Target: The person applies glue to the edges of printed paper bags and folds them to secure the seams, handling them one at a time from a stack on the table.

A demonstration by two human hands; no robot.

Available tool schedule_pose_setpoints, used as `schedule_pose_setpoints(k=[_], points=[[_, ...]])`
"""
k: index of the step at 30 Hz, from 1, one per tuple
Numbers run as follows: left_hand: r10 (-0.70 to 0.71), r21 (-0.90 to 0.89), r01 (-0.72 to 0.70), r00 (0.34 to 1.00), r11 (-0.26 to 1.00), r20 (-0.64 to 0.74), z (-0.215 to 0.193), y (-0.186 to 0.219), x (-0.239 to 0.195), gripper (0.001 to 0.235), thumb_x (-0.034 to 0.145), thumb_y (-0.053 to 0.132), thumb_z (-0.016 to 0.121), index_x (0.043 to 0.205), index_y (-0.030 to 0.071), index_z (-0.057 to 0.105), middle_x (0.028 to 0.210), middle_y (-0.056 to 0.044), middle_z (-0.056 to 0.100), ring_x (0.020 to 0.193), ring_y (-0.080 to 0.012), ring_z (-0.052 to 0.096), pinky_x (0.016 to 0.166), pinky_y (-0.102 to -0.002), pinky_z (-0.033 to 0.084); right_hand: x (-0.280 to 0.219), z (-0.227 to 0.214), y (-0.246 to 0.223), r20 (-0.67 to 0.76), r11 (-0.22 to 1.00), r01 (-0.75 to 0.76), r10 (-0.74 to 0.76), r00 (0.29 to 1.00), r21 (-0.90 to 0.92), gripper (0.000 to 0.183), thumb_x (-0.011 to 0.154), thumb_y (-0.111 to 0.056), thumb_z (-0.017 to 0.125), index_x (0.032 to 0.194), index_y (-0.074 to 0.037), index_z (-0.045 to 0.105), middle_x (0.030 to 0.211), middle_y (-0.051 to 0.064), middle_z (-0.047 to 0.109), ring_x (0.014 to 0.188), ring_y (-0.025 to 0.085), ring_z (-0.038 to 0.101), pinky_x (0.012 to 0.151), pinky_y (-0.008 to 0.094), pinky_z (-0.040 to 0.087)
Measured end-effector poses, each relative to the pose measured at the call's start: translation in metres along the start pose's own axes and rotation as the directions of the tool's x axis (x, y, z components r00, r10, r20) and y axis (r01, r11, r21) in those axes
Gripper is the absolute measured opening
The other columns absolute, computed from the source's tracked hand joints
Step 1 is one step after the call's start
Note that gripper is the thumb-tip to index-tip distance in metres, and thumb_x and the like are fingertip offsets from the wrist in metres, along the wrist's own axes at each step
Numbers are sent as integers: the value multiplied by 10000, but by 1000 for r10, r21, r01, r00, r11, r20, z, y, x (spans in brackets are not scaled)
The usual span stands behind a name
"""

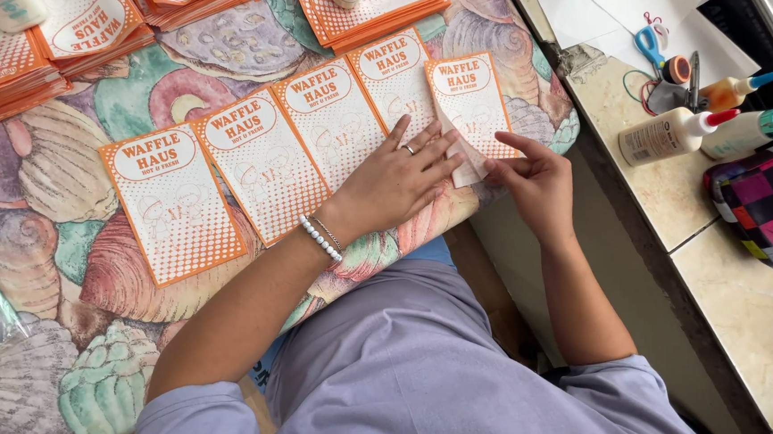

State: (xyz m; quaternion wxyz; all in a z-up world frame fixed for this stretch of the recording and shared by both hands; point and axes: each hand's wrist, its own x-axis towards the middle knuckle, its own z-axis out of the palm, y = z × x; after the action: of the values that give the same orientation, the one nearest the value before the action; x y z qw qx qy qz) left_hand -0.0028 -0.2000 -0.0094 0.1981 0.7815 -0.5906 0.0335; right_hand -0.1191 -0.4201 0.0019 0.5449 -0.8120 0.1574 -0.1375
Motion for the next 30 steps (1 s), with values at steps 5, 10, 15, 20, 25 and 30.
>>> schedule_pose_setpoints(k=[5,10,15,20,25,30], points=[[35,29,-36,999,999,34,13,-3,-3,521,1080,358,390,1556,150,430,1595,-161,431,1507,-384,346,1236,-619,113,3,-6,7,25,985,-66,63,998,158,480,920,17,762,1380,-20,628,850,176,738,725,185,731,749,308,621],[35,72,-38,999,997,38,9,-2,-5,506,1067,421,419,1504,187,522,1508,-155,522,1475,-378,393,1230,-631,98,11,-21,41,-109,970,76,-52,993,230,415,968,50,720,1368,11,618,850,192,710,729,231,731,738,340,617],[46,106,-48,999,993,20,23,-7,-7,493,1076,444,380,1445,180,575,1460,-148,547,1458,-354,423,1239,-628,80,24,-66,63,-348,971,239,-226,910,-6,301,1009,91,727,1300,60,658,834,230,694,639,238,690,570,316,563],[59,102,-60,998,993,8,21,-10,-8,492,1082,449,366,1417,179,604,1431,-154,568,1438,-349,454,1242,-624,79,36,-90,94,-378,905,250,-378,845,-345,264,973,121,752,1231,75,725,785,205,724,545,196,650,504,306,504],[143,212,-117,983,970,-112,13,-6,-11,419,1047,391,513,1371,152,632,1367,-133,614,1335,-341,544,1215,-624,238,5,-84,44,-499,796,247,-553,667,-552,85,962,70,797,960,-3,754,843,97,734,721,161,655,644,284,535],[138,191,-115,984,975,-110,16,-6,-13,442,1043,389,524,1391,136,624,1455,-141,555,1392,-353,491,1212,-623,242,-15,-105,40,-638,773,74,-569,519,-630,571,851,-86,985,1036,-55,446,1005,83,465,835,234,466,726,355,406]])
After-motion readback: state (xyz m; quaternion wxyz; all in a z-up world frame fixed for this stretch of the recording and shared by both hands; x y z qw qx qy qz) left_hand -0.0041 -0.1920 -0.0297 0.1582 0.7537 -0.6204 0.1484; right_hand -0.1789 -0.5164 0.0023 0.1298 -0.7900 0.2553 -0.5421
